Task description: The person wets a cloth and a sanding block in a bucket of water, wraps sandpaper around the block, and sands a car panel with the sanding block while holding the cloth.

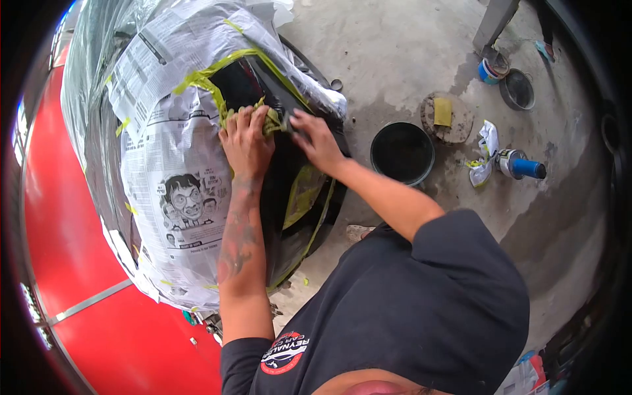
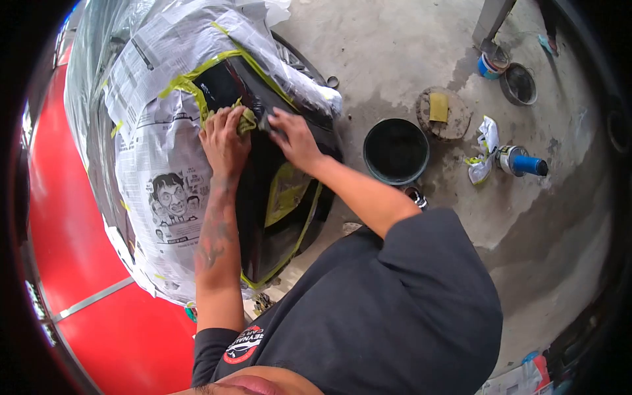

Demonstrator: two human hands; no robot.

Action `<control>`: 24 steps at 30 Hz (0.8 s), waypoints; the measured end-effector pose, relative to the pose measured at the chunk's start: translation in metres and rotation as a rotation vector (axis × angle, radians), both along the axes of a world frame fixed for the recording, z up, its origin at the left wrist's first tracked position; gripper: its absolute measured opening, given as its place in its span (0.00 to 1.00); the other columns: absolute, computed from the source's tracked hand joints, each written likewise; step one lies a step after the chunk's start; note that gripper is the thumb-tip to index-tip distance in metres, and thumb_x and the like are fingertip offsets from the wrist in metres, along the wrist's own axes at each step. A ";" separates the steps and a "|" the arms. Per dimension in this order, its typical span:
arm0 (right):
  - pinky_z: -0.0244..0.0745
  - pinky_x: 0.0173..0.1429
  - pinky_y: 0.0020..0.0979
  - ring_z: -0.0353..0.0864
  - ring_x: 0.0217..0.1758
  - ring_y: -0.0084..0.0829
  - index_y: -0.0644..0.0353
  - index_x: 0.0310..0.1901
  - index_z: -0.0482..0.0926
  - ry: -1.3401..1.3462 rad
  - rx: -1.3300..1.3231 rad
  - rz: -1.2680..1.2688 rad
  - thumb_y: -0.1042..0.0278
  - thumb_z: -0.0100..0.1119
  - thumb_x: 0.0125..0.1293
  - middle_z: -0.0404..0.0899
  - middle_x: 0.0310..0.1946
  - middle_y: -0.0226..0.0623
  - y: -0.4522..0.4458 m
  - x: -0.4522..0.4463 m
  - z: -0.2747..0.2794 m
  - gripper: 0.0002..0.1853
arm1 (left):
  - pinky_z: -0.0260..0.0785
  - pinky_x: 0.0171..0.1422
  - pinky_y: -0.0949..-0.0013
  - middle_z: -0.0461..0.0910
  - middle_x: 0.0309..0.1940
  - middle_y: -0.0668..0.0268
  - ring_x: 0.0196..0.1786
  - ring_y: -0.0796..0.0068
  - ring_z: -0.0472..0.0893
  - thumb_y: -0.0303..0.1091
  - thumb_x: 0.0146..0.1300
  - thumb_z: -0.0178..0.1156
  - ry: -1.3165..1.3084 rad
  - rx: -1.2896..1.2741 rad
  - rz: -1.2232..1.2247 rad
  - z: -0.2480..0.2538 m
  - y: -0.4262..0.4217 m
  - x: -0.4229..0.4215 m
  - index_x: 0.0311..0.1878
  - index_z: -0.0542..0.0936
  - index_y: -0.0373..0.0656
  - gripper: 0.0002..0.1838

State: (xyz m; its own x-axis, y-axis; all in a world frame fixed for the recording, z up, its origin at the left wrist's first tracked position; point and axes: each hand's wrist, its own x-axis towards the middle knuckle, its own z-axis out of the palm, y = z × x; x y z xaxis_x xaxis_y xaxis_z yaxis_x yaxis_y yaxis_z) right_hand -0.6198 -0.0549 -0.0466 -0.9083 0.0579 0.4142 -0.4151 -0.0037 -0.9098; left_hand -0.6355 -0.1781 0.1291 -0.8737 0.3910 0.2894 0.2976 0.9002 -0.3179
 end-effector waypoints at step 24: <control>0.68 0.72 0.46 0.77 0.68 0.47 0.57 0.60 0.80 0.104 0.000 -0.015 0.67 0.71 0.68 0.79 0.69 0.42 -0.016 -0.063 0.030 0.20 | 0.62 0.72 0.44 0.79 0.63 0.70 0.67 0.57 0.76 0.41 0.39 0.81 -0.037 0.157 -0.075 -0.021 -0.045 0.129 0.61 0.84 0.62 0.39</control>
State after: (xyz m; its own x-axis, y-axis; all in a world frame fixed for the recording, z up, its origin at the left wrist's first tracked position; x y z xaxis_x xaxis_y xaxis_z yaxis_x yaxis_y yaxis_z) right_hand -0.6825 -0.0705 -0.0167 -0.8597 0.0709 0.5059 -0.5069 0.0031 -0.8620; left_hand -0.5068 -0.2228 0.1085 -0.8551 0.4078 0.3201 0.3743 0.9129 -0.1631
